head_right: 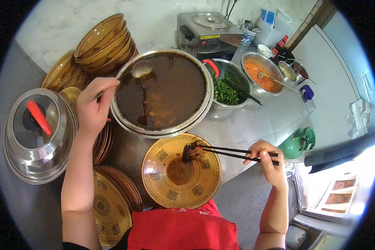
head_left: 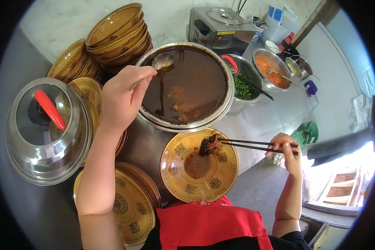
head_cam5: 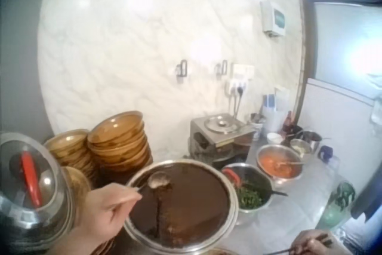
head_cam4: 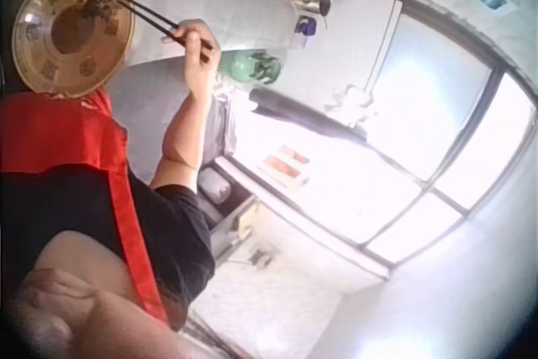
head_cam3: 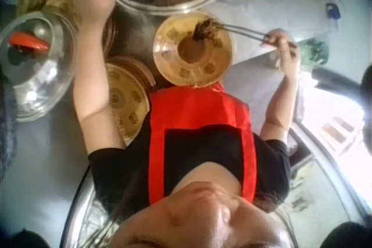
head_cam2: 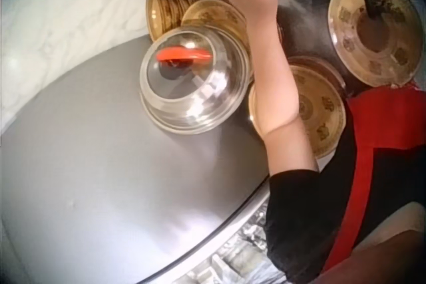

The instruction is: The person uses a ladle and chopsticks to scoop meat and broth from a large pot and place it into a bowl. The person repeatedly transfers portions of meat and liquid into the bowl throughout the clip.

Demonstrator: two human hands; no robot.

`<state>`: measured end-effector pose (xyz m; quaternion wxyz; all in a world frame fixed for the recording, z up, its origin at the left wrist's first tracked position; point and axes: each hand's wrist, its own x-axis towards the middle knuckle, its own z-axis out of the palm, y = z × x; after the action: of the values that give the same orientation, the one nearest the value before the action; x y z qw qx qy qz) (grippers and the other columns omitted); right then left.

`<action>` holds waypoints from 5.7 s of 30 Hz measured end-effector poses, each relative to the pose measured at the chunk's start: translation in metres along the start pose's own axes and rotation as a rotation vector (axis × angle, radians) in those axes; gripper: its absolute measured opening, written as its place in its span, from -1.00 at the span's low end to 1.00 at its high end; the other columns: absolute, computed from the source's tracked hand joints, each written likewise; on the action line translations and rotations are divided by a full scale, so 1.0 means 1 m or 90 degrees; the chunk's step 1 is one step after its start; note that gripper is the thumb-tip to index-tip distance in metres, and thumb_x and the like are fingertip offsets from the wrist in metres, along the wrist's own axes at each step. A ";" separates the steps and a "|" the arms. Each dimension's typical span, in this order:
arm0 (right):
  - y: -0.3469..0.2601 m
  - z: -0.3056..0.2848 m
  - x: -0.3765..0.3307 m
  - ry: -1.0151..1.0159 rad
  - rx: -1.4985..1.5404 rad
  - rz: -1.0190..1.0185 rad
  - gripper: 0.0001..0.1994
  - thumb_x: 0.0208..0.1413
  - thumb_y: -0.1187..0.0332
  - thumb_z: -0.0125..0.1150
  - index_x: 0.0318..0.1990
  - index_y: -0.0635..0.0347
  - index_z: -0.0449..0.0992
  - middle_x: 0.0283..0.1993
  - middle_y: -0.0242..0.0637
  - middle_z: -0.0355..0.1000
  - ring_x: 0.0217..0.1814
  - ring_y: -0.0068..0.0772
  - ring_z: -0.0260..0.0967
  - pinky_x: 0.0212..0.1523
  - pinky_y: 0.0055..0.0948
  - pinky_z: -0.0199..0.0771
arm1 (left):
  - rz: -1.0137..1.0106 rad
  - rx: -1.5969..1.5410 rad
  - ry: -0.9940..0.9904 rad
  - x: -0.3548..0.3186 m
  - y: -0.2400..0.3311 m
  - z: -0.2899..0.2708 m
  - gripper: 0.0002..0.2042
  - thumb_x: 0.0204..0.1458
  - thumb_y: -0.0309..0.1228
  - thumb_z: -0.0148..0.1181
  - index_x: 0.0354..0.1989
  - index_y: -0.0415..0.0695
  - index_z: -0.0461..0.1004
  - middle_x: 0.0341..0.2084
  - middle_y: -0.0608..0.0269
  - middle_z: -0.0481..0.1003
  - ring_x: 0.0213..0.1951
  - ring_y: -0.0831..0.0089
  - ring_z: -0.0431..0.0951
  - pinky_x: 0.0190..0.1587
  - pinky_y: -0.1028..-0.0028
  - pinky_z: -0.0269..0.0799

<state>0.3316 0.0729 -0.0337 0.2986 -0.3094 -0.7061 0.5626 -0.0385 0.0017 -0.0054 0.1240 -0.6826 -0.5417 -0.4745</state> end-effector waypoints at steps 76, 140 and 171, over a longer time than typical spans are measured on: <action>-0.061 0.093 0.070 -0.021 -0.099 -0.234 -0.70 0.06 0.27 -0.18 -0.54 0.35 0.32 -0.51 -0.20 0.27 -0.45 -0.38 0.26 -0.38 -0.50 0.25 | -0.446 -0.447 0.004 -0.003 0.003 -0.005 -0.88 0.00 -0.43 -0.07 -0.36 -0.21 0.33 -0.56 0.37 0.30 -0.50 0.68 0.33 -0.41 0.62 0.41; -0.035 0.065 0.063 0.176 0.144 -0.148 -0.64 0.14 0.22 -0.41 -0.54 0.31 0.16 -0.45 -0.04 0.22 -0.52 -0.20 0.33 -0.42 -0.38 0.44 | -0.443 -0.351 0.017 0.013 0.015 -0.018 -0.90 -0.01 -0.47 -0.07 -0.38 -0.22 0.35 -0.60 0.39 0.31 -0.57 0.72 0.30 -0.48 0.65 0.39; 0.033 -0.012 -0.012 0.215 0.041 0.108 -0.68 0.07 0.23 -0.15 -0.59 0.28 0.22 -0.56 -0.23 0.23 -0.64 -0.40 0.27 -0.60 -0.53 0.36 | -0.434 -0.322 -0.014 0.013 0.018 -0.015 -0.87 0.01 -0.46 -0.09 -0.34 -0.23 0.34 -0.47 0.33 0.34 -0.47 0.63 0.41 -0.43 0.63 0.43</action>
<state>0.3522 0.0766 -0.0645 0.3741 -0.4485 -0.5990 0.5478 -0.0312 -0.0078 0.0190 -0.2169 -0.4782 -0.6044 -0.5991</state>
